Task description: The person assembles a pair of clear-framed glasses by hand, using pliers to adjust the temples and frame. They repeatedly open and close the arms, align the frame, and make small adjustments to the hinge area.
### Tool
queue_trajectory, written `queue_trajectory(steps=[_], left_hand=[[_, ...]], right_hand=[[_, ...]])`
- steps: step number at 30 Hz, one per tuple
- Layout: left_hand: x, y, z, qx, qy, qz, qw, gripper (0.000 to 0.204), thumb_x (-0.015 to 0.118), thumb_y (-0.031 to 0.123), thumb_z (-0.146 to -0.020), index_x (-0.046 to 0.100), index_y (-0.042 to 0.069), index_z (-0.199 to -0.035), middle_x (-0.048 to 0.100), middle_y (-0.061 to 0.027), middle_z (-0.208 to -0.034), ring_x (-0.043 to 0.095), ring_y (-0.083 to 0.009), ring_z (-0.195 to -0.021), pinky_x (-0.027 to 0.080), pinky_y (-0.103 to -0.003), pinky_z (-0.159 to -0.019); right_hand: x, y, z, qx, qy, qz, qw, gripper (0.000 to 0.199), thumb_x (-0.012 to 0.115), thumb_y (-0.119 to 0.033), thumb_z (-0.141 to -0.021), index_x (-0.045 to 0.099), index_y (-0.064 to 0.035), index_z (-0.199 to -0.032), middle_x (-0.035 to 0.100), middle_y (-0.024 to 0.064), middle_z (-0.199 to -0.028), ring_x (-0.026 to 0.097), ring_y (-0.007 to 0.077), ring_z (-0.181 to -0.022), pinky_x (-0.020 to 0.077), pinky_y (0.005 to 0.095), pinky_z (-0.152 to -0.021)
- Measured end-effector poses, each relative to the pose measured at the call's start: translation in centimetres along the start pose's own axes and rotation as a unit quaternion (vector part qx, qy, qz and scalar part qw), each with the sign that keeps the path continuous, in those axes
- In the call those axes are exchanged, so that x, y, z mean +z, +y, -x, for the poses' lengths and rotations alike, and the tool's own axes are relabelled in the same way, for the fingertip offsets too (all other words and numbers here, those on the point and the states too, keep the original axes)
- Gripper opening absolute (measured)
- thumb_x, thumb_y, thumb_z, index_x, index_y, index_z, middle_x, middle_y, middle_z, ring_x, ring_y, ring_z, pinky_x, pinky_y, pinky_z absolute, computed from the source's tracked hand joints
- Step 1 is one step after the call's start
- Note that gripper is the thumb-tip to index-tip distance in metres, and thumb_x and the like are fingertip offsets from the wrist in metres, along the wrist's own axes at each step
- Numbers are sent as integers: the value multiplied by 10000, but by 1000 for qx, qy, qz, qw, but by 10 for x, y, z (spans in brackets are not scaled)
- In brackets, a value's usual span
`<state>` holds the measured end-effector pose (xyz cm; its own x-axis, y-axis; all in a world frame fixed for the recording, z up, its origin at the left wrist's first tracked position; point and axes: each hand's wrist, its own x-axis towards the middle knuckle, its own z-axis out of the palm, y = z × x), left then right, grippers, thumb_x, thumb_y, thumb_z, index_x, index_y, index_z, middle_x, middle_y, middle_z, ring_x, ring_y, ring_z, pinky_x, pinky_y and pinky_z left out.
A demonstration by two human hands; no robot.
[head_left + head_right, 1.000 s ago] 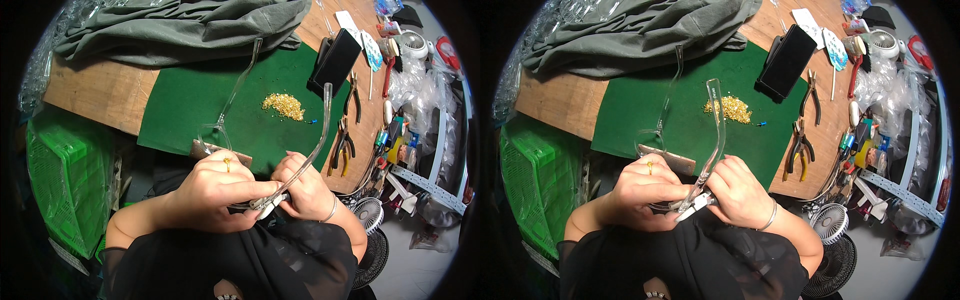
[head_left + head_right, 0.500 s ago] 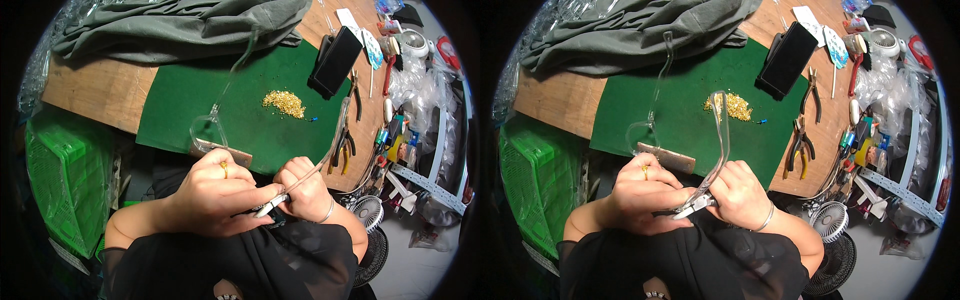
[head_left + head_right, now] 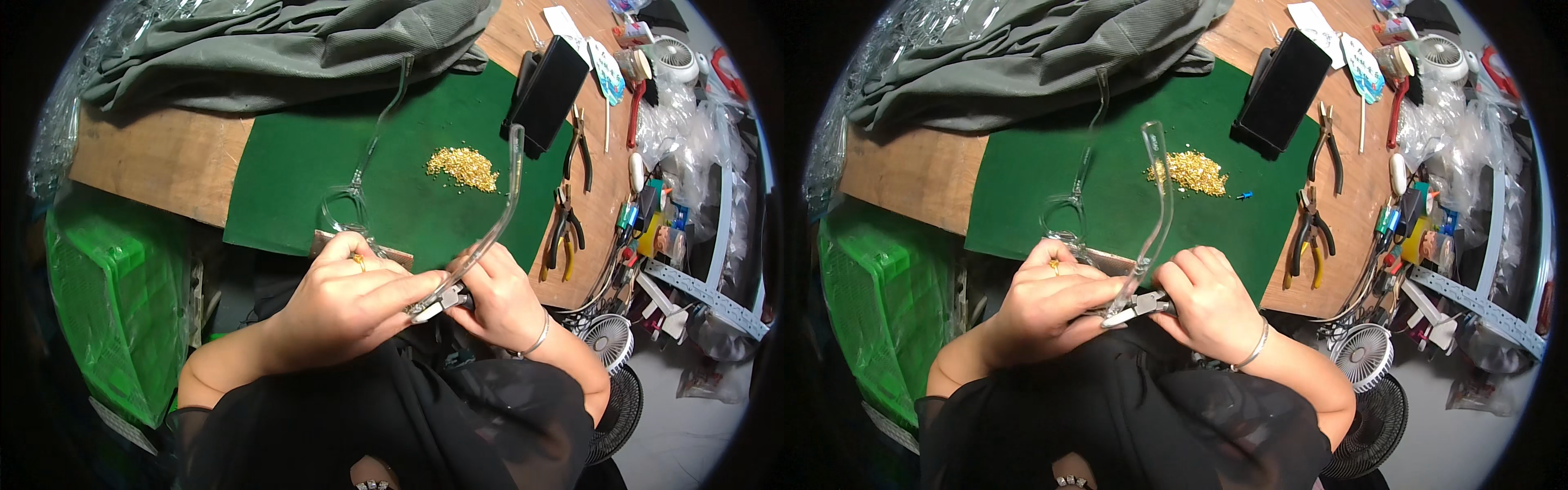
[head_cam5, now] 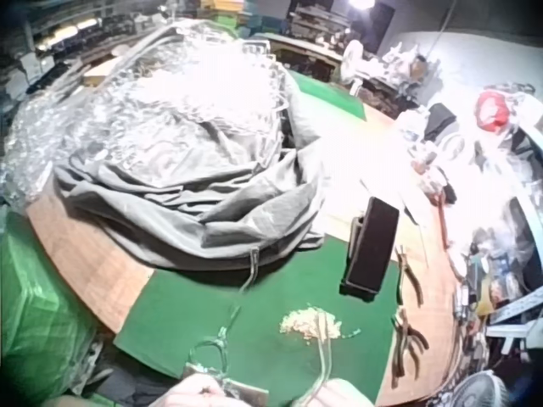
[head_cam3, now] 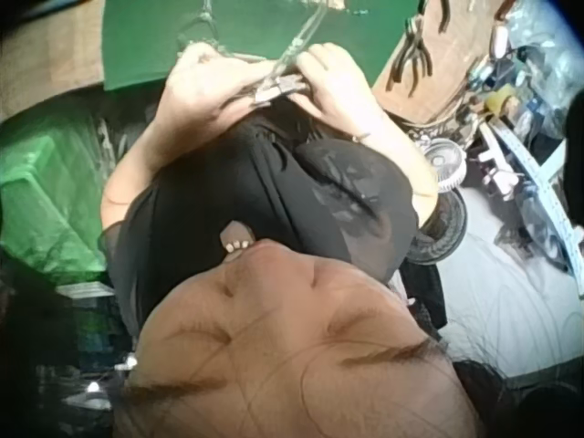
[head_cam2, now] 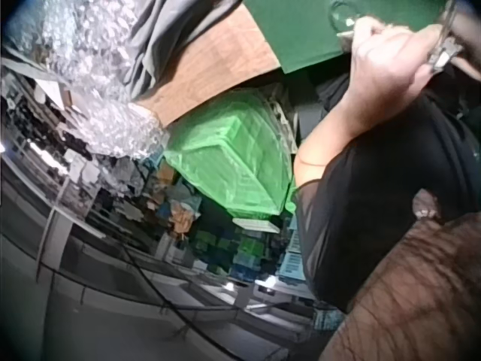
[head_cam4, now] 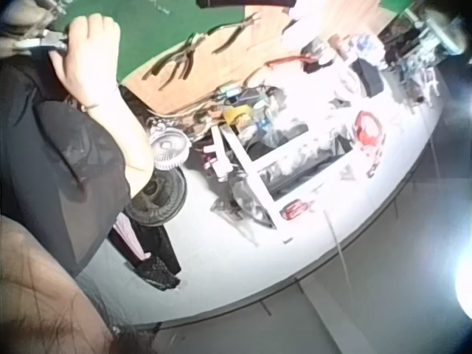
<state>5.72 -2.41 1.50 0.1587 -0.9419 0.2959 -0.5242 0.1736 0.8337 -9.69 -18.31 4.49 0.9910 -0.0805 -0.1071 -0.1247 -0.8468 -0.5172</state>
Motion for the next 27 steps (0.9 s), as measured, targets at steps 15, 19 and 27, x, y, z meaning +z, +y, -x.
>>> queue_trajectory(steps=[15, 19, 27], left_hand=[[-12, 7, -7, -114, 109, 86, 984, 477, 794, 103, -633, 633, 28, -1076, 690, -15, -778, 651, -111, -717, 370, -235, -640], [-25, 8, 0, -187, 183, 347, 900, 405, 719, -30, -704, 587, -46, -1086, 668, -82, -794, 644, -139, -756, 491, -285, -789], [-16, 7, -2, -206, 205, 334, 896, 389, 659, -89, -724, 542, -71, -1095, 642, -71, -790, 628, -113, -780, 494, -260, -785]], right_hand=[[34, 43, -11, 80, 47, 100, 991, 564, 695, -91, -665, 489, 19, -1179, 510, 114, -841, 519, 270, -807, 411, 362, -756], [33, 56, -1, 127, 88, 56, 986, 388, 671, -68, -689, 533, -27, -1050, 542, 121, -832, 544, 288, -799, 420, 377, -729], [36, 74, -33, 205, 142, -7, 968, 130, 643, -78, -744, 564, -44, -841, 560, 114, -811, 558, 295, -780, 417, 384, -684]])
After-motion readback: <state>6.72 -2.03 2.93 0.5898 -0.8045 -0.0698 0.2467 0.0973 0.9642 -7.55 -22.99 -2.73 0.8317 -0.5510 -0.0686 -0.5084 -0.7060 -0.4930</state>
